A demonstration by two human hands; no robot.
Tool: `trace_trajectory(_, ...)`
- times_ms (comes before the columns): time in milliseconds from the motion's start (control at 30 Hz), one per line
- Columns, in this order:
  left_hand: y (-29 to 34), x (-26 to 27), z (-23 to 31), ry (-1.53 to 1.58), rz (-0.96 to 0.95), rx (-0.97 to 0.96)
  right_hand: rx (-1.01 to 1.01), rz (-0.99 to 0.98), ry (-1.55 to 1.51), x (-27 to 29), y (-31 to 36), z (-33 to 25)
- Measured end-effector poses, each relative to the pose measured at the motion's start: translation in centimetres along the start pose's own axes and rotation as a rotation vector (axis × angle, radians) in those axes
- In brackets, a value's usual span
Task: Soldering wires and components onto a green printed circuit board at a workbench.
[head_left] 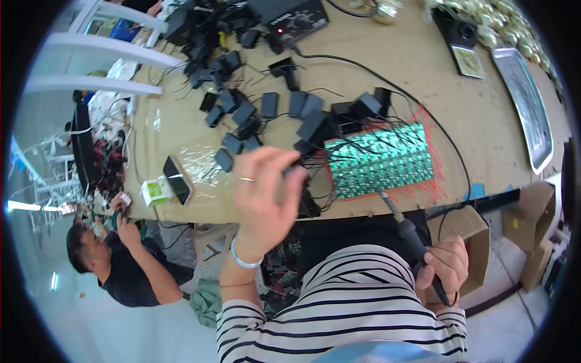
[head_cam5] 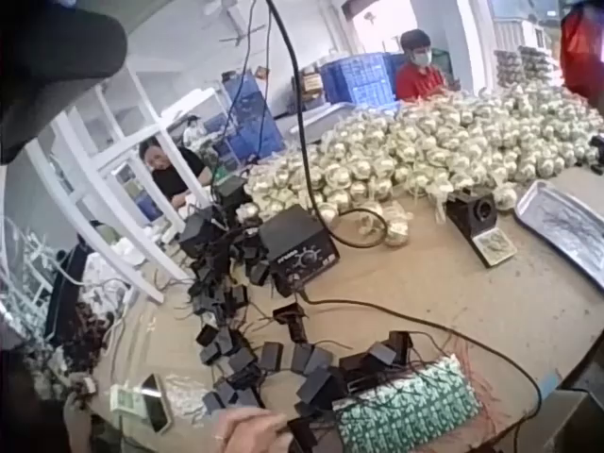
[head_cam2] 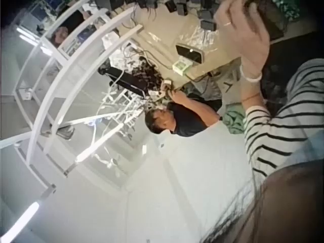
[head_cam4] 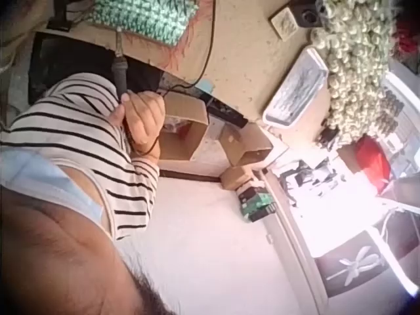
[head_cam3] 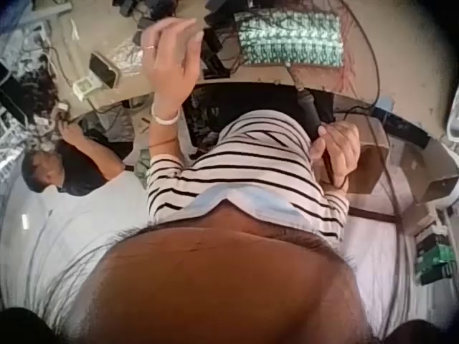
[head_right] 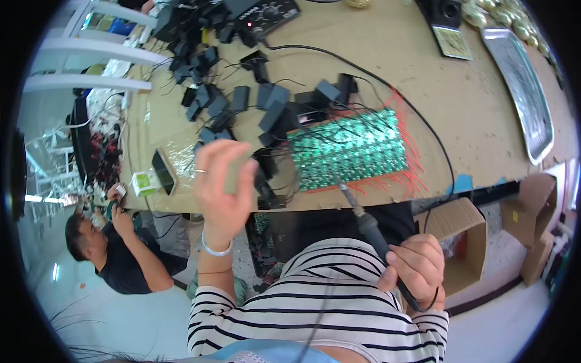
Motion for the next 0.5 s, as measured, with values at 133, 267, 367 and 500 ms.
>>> trace_trajectory(133, 1.7, 2.1, -6.8, -0.195, 0.241, 0.356, -0.026, 0.032, -0.007, 0.1, 0.2, 0.1)
trace_trajectory(267, 1.7, 0.6, -10.4, -0.058, 0.139, 0.262, -0.016, 0.006, -0.014, -0.3, -0.2, 0.0)
trace_trajectory(367, 0.3, -0.5, -10.5, 0.014, 0.131, 0.159, -0.010, -0.025, -0.016, -0.3, -0.7, -0.6)
trace_trajectory(500, 0.5, -1.6, -12.0, 0.402, 0.125, 0.395, -0.032, -0.018, -0.017, -0.2, -0.5, -1.0)
Point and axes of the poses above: each hand's wrist, its own y-axis away from the middle knuckle, its own x-axis out of the back of the hand, z = x × y, the point moved 3 cm from there along -y, towards the middle knuckle, and after that the axes turned 1 degree about -x, right-handed, at the moved point
